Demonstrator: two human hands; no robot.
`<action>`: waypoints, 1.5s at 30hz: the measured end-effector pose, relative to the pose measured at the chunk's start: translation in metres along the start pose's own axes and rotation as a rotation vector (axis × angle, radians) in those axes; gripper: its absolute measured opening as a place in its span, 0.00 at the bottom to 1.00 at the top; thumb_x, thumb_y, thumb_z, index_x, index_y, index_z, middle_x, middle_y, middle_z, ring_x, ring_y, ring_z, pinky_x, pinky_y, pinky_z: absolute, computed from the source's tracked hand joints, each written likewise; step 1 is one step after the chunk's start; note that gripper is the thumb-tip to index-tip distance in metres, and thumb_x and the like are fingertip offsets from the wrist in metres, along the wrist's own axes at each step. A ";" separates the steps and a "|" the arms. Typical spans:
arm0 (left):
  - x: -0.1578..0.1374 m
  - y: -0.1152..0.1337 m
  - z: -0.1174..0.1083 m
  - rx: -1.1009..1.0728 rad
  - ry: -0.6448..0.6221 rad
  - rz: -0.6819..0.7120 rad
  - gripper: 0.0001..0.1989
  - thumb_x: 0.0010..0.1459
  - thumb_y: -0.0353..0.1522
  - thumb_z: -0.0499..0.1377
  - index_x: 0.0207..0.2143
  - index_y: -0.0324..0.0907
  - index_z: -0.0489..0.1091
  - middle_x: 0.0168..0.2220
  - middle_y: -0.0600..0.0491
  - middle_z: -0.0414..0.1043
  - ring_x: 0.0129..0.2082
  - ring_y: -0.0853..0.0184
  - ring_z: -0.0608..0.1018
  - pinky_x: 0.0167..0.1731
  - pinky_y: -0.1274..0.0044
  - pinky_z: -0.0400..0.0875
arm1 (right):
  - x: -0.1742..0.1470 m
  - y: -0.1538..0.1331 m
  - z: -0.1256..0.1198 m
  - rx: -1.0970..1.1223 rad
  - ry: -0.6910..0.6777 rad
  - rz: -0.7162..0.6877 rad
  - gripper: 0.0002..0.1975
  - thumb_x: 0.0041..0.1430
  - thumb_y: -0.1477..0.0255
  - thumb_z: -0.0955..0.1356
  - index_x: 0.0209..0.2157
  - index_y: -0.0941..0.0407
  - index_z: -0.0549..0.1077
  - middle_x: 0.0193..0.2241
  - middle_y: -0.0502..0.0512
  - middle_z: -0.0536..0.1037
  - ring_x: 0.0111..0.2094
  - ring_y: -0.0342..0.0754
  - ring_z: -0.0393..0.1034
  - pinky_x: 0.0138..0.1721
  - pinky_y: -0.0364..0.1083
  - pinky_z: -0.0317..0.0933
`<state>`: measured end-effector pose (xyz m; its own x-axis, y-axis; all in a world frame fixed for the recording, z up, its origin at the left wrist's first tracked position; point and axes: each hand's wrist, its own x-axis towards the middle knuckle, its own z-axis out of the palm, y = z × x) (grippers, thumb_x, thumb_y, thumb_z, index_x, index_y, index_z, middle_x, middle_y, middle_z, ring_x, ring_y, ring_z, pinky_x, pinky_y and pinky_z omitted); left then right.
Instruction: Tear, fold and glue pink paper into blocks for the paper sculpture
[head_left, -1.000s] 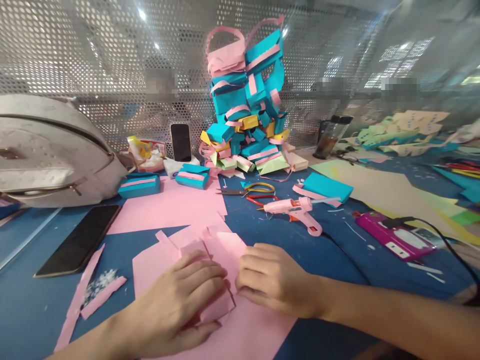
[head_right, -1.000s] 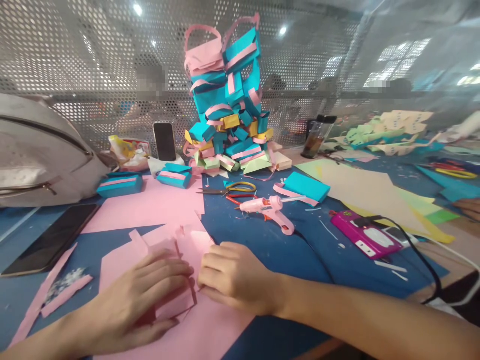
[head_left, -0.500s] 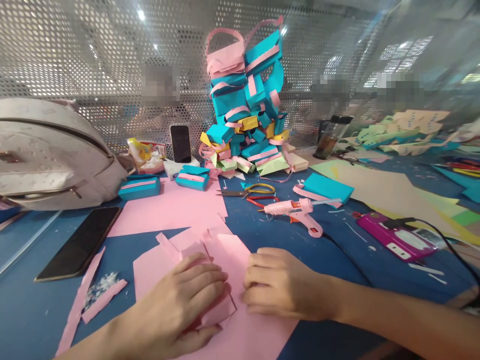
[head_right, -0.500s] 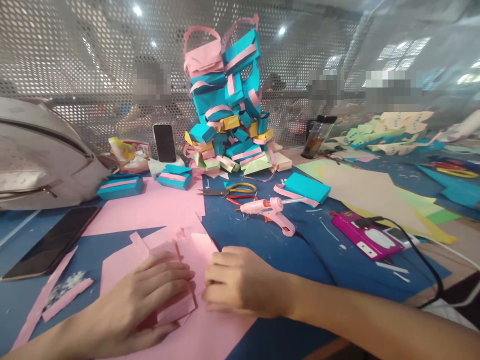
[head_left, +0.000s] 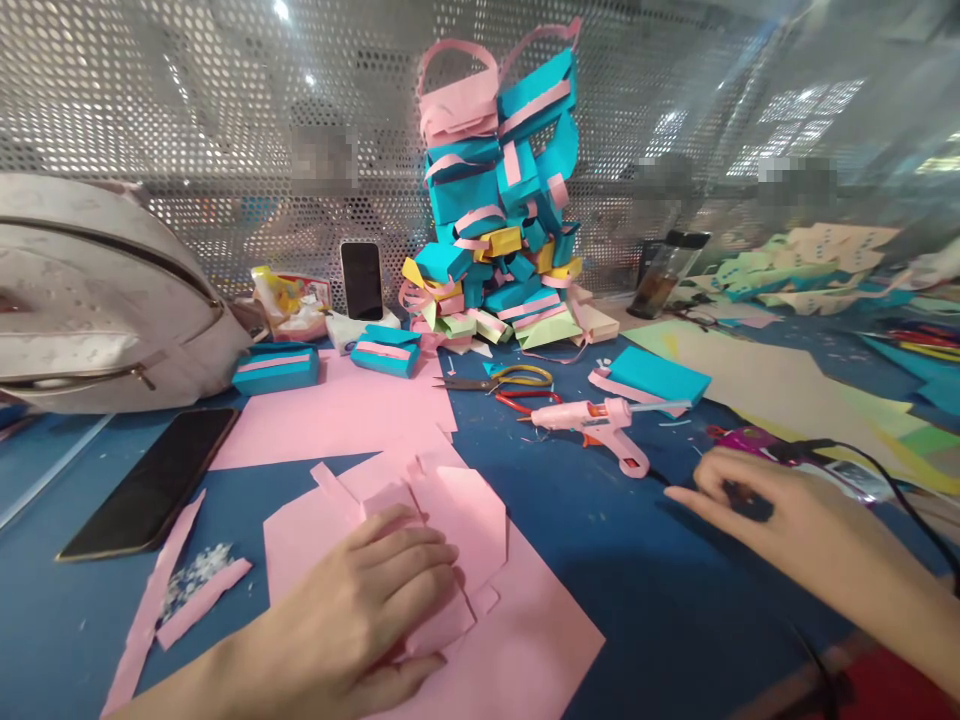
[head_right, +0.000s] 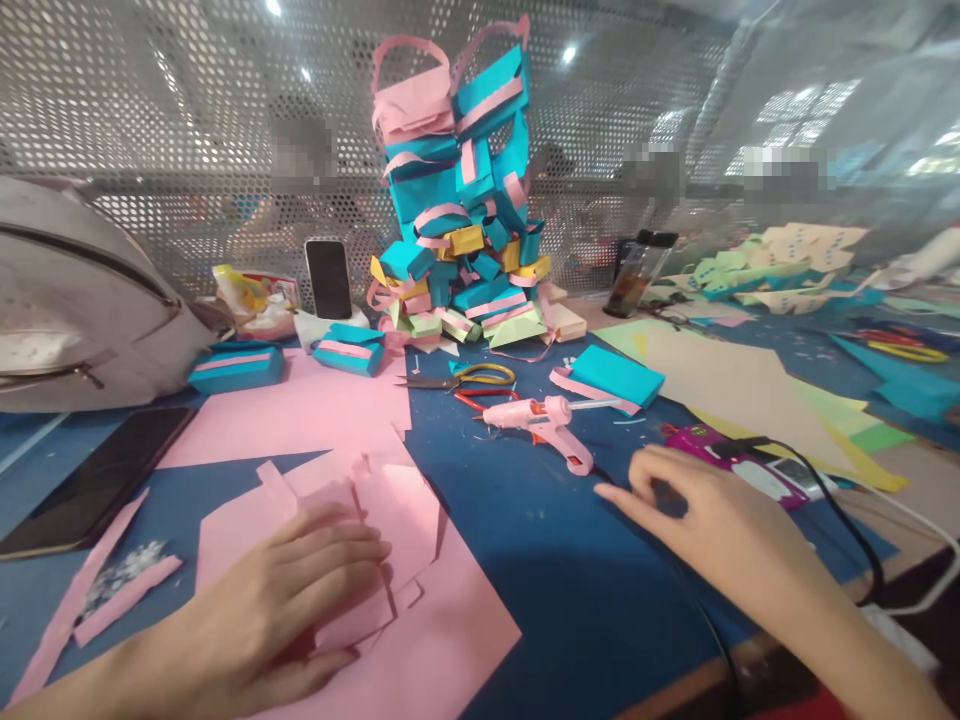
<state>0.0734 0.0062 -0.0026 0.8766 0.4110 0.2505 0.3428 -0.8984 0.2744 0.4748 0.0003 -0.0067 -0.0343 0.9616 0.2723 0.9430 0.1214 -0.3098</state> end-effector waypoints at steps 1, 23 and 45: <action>0.000 0.000 0.000 -0.001 -0.003 0.001 0.18 0.63 0.34 0.56 0.54 0.39 0.66 0.53 0.44 0.74 0.52 0.56 0.76 0.60 0.60 0.62 | 0.003 0.003 0.002 0.027 -0.007 0.027 0.19 0.57 0.51 0.68 0.25 0.52 0.66 0.25 0.50 0.73 0.24 0.49 0.69 0.26 0.46 0.63; -0.001 0.002 -0.003 0.027 0.018 0.008 0.19 0.63 0.34 0.55 0.55 0.38 0.67 0.51 0.44 0.75 0.50 0.56 0.77 0.59 0.60 0.64 | 0.017 -0.044 -0.020 0.417 -0.197 0.082 0.21 0.55 0.53 0.67 0.40 0.54 0.81 0.45 0.59 0.81 0.50 0.66 0.72 0.55 0.58 0.63; -0.003 -0.001 -0.001 0.041 -0.014 0.019 0.20 0.64 0.33 0.54 0.57 0.37 0.66 0.54 0.44 0.73 0.54 0.56 0.74 0.60 0.60 0.62 | -0.002 -0.096 -0.005 0.458 -0.635 -0.177 0.20 0.62 0.55 0.66 0.51 0.48 0.76 0.48 0.54 0.79 0.47 0.58 0.74 0.50 0.54 0.67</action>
<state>0.0700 0.0057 -0.0027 0.8877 0.3915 0.2423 0.3392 -0.9120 0.2308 0.3859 -0.0144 0.0269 -0.4829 0.8580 -0.1751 0.6807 0.2420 -0.6914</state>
